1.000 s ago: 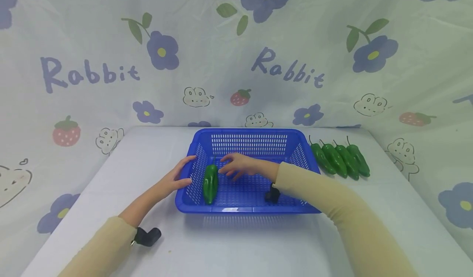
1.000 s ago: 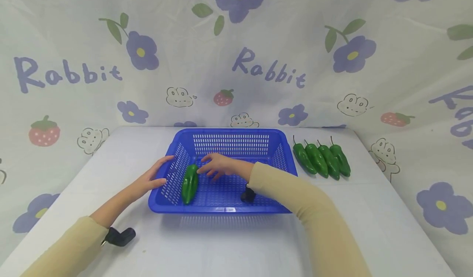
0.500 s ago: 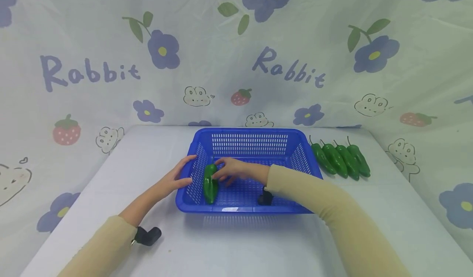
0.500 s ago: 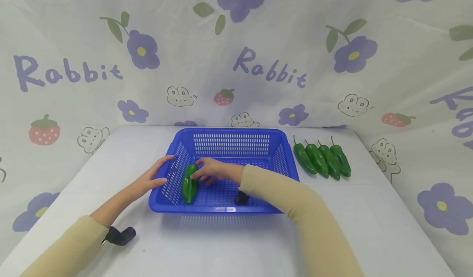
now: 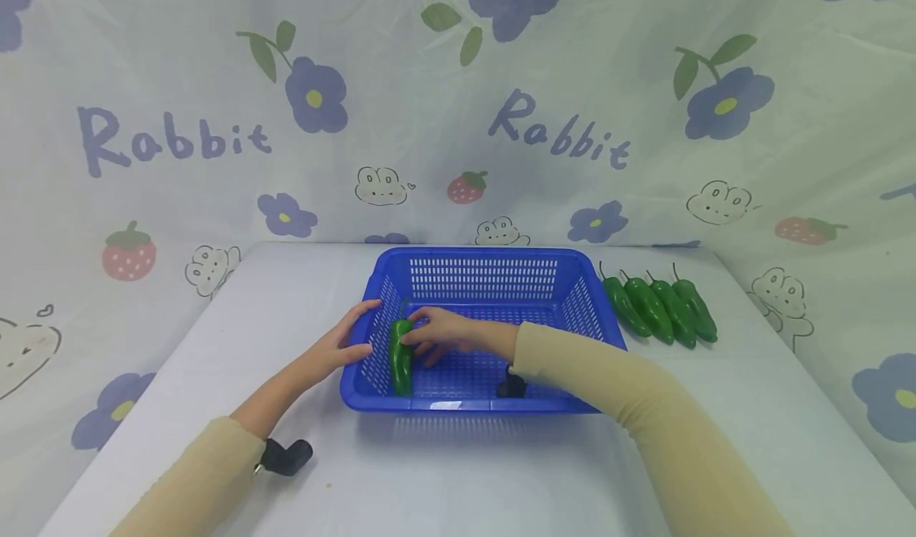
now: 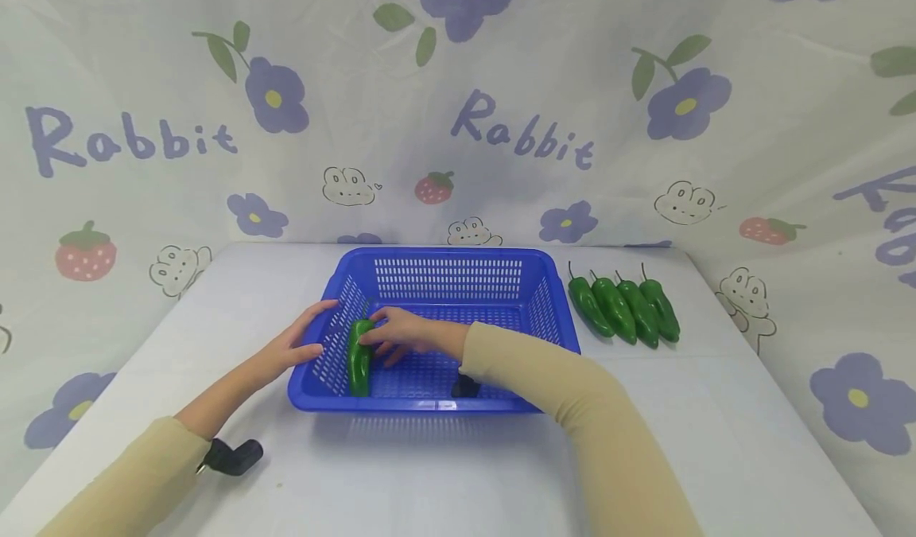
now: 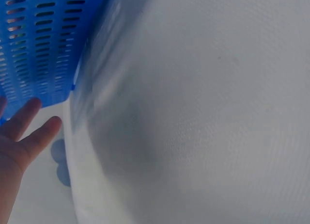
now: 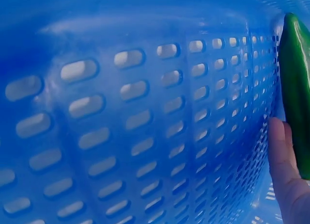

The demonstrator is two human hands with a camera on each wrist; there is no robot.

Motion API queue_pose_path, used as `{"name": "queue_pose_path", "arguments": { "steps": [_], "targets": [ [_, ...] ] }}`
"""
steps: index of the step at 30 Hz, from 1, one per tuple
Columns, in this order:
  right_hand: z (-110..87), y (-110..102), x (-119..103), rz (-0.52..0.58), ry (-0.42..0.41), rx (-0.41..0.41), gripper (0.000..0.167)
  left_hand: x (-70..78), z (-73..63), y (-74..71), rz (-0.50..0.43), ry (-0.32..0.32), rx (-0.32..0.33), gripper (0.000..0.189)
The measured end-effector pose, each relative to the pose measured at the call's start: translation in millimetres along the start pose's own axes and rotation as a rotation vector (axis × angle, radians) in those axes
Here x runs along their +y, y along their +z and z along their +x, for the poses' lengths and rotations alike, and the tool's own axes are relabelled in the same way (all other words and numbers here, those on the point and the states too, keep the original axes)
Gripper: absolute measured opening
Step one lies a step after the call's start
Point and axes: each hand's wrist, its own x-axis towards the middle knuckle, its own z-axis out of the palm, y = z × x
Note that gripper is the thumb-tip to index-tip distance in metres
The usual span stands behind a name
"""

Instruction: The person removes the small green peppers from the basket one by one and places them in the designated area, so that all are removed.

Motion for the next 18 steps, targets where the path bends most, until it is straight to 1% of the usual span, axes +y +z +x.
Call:
{"name": "queue_pose_path", "arguments": {
  "steps": [4, 8, 11, 13, 18],
  "targets": [
    [1.0, -0.2, 0.0, 0.036, -0.023, -0.023, 0.050, -0.2, 0.1, -0.2, -0.001, -0.013, 0.000, 0.067],
    [1.5, 0.2, -0.3, 0.040, -0.062, -0.072, 0.052, -0.1, 0.3, -0.1, 0.002, -0.021, 0.003, 0.067],
    [0.7, 1.3, -1.0, -0.005, -0.100, -0.107, 0.054, -0.1, 0.6, 0.1, 0.013, -0.021, 0.006, 0.068],
    [-0.1, 2.1, -1.5, -0.045, -0.129, -0.117, 0.054, 0.1, 0.4, 0.1, 0.027, -0.022, 0.010, 0.069],
    [-2.4, 3.8, -3.7, -0.166, -0.186, -0.101, 0.056, 0.9, 0.1, 0.5, 0.050, -0.023, 0.020, 0.070]
  ]
}}
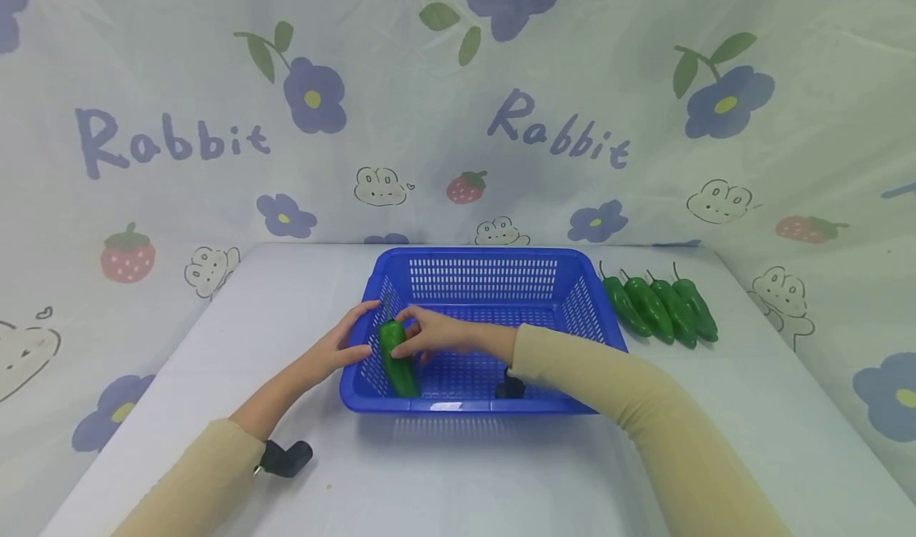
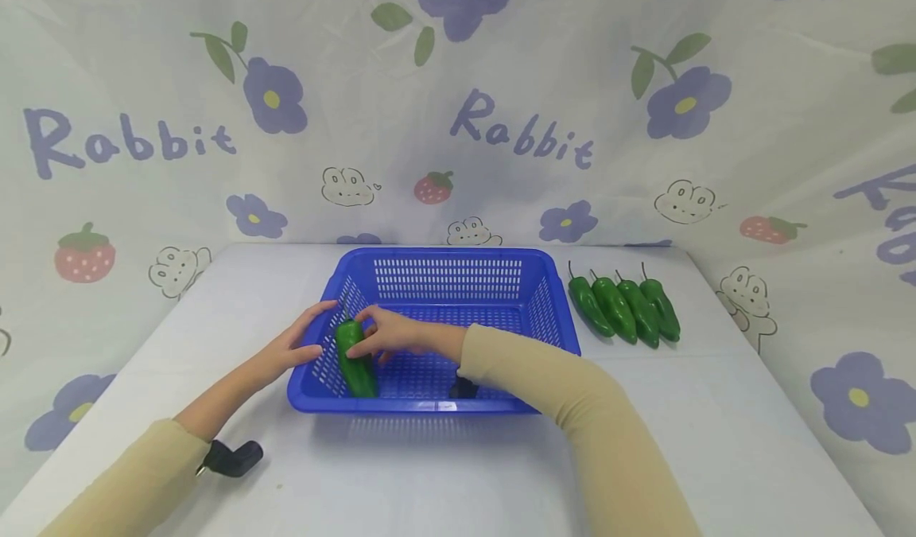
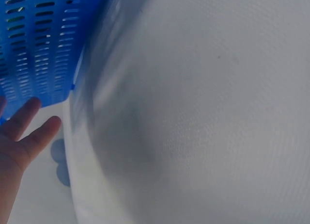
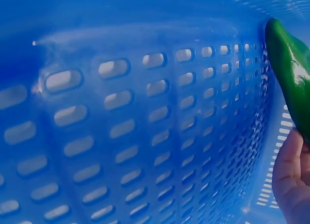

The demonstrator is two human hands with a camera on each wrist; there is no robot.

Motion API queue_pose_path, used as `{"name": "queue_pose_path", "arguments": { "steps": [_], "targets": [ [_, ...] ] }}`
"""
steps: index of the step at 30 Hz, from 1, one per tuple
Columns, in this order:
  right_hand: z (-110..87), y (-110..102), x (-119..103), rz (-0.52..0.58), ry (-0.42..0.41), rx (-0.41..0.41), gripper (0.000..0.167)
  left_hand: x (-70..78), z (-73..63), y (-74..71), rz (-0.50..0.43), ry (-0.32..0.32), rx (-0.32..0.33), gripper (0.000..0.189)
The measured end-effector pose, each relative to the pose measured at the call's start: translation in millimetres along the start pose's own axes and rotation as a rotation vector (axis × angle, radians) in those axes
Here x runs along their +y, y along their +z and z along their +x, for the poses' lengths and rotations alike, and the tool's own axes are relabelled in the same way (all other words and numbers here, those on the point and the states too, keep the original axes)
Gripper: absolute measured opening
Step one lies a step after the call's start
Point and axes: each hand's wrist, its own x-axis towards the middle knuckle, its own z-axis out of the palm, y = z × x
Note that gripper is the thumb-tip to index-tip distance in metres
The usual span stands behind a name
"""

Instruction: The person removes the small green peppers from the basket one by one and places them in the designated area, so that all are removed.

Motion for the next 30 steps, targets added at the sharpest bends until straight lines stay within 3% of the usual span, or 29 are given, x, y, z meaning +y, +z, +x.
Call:
{"name": "queue_pose_path", "arguments": {
  "steps": [5, 12, 23, 30],
  "targets": [
    [-2.2, -3, -2, -0.081, -0.029, 0.058, 0.054, 0.5, 0.7, 0.5, -0.017, -0.002, -0.006, 0.068],
    [-12.7, -14, -7, -0.079, -0.060, 0.162, 0.055, 1.0, 0.4, 0.2, -0.014, -0.014, -0.001, 0.067],
    [-45.1, -42, -21, -0.136, -0.184, 0.405, 0.055, 2.2, -0.5, 0.2, -0.012, -0.031, 0.015, 0.068],
    [-67.5, -60, -31, -0.188, -0.217, 0.485, 0.057, 3.2, 0.1, 1.2, -0.008, -0.033, 0.009, 0.068]
  ]
}}
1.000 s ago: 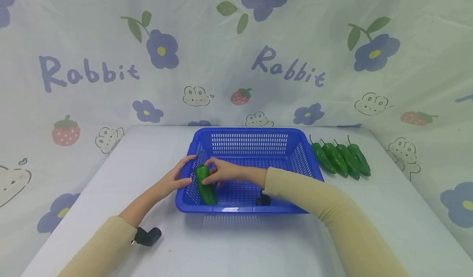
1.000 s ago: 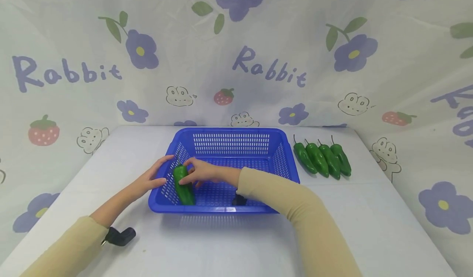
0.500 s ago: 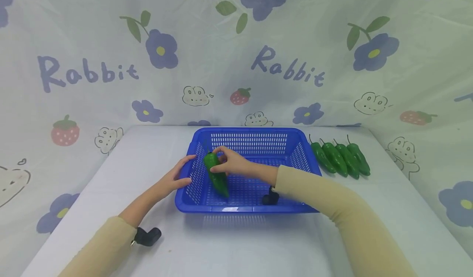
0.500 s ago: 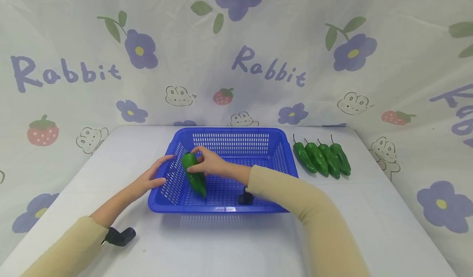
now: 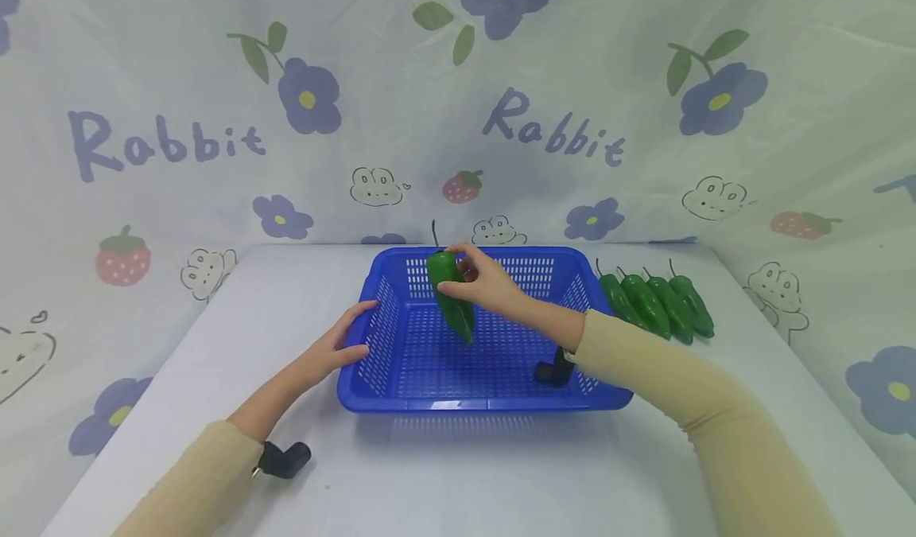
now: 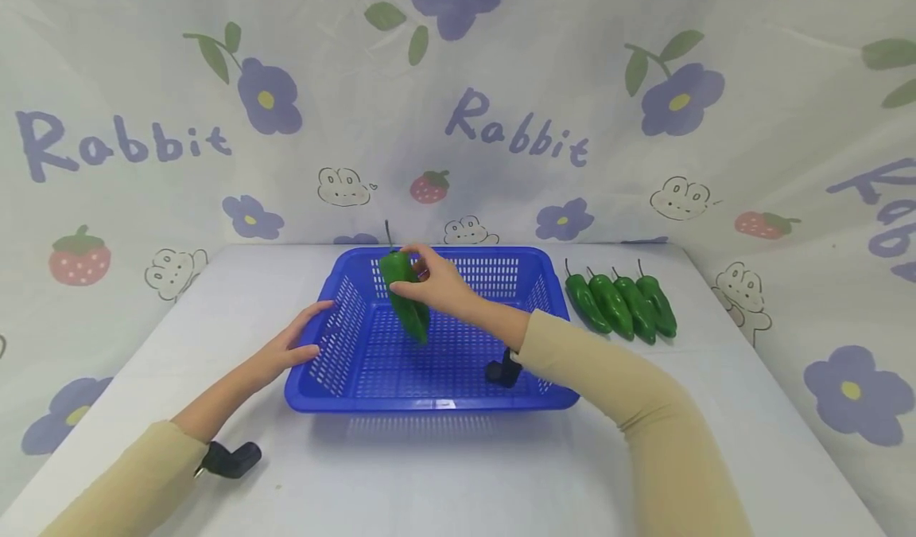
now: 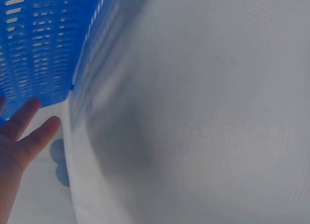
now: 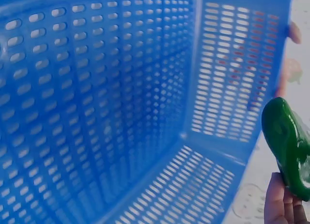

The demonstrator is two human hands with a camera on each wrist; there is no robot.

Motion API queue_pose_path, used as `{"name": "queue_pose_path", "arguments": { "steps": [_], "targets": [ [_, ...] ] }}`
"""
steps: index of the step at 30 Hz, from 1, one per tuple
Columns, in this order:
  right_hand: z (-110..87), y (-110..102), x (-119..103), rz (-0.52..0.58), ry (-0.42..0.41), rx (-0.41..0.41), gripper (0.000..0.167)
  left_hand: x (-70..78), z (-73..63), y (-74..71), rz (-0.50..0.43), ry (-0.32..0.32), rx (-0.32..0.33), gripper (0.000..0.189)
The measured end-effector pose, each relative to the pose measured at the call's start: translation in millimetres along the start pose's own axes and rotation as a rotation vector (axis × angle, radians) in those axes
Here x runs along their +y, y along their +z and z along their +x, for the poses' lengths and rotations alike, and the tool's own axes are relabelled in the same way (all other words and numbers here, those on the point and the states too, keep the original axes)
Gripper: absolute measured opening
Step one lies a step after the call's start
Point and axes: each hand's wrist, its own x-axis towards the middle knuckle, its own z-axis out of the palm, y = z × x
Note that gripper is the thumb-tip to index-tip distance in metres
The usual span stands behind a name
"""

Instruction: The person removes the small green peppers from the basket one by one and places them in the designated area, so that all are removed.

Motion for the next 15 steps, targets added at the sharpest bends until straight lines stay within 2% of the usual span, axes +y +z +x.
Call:
{"name": "queue_pose_path", "arguments": {
  "steps": [11, 15],
  "targets": [
    [-23.6, -50, -10, -0.026, -0.071, 0.122, 0.056, -2.2, 0.7, -0.1, -0.004, 0.008, 0.005, 0.068],
    [-34.4, -67, -12, -0.029, -0.069, 0.170, 0.055, -2.2, 0.4, 0.0, 0.005, 0.003, 0.003, 0.068]
  ]
}}
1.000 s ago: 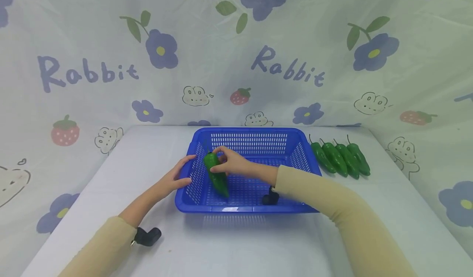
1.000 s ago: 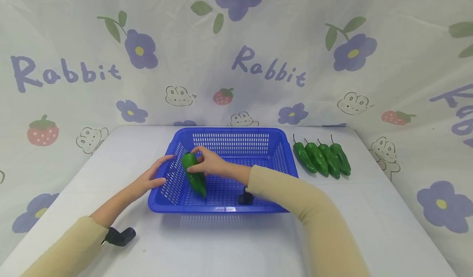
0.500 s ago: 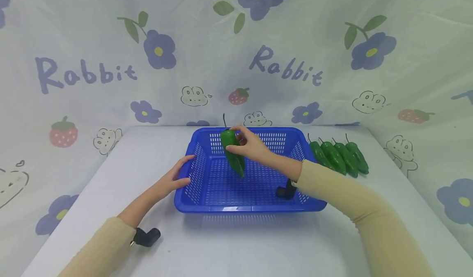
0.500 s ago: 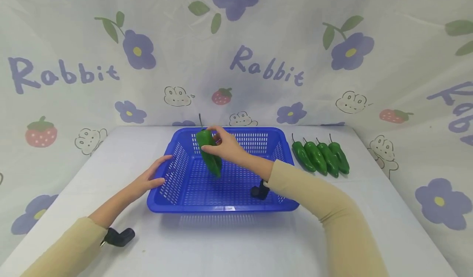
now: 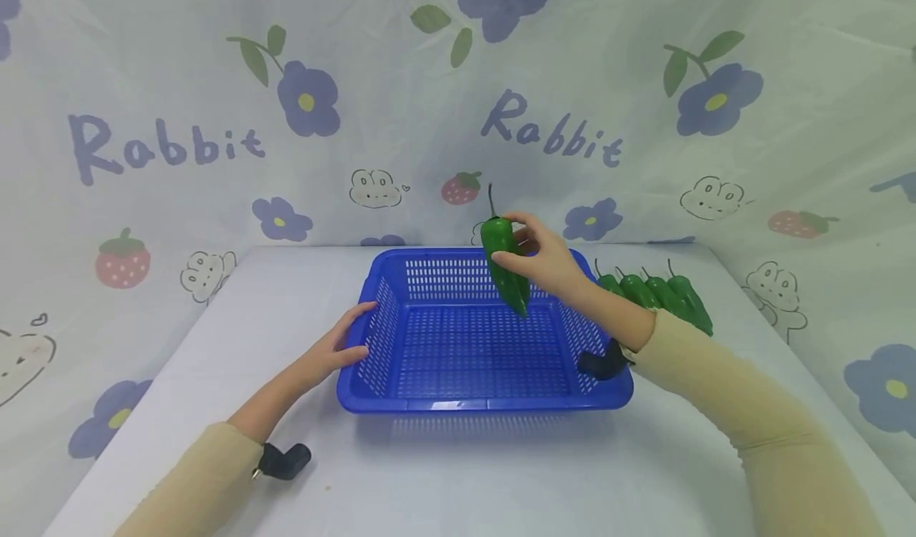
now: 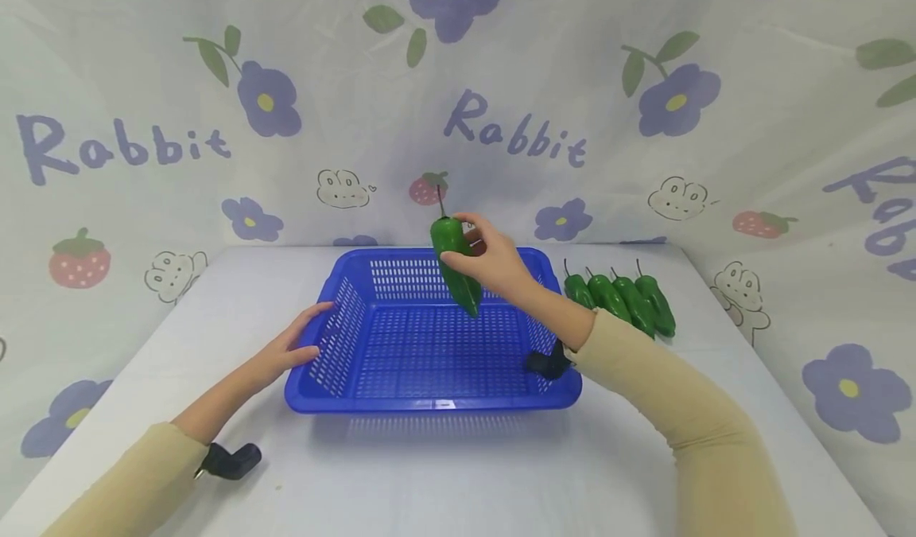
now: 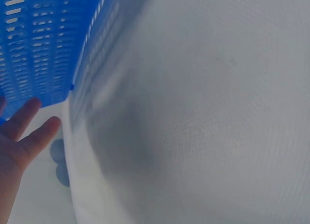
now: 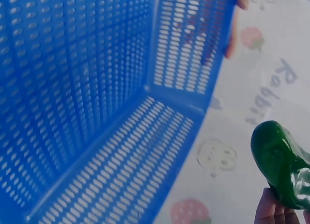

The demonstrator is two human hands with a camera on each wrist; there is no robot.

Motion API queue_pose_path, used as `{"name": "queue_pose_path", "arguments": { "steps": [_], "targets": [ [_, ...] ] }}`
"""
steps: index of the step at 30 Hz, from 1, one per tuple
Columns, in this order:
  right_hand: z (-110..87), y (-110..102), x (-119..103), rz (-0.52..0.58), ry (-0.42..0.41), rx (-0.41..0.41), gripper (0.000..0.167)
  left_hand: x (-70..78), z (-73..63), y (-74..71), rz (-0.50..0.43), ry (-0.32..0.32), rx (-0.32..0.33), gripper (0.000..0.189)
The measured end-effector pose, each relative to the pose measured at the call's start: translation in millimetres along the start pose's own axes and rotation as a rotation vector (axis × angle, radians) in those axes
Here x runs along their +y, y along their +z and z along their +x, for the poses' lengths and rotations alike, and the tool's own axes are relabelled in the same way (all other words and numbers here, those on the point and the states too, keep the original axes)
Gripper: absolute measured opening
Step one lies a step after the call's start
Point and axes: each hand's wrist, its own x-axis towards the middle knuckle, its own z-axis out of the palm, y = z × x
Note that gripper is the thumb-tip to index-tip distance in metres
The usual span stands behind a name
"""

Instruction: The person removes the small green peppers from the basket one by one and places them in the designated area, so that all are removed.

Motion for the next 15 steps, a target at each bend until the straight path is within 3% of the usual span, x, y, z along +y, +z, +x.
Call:
{"name": "queue_pose_path", "arguments": {
  "steps": [9, 15],
  "targets": [
    [-17.2, -37, -1, -0.001, 0.020, 0.063, 0.058, 1.6, -2.2, -0.3, -0.007, 0.003, -0.002, 0.068],
    [-31.5, -58, 0, -0.063, 0.019, 0.118, 0.057, 0.0, -1.4, -0.6, -0.004, 0.010, -0.006, 0.068]
  ]
}}
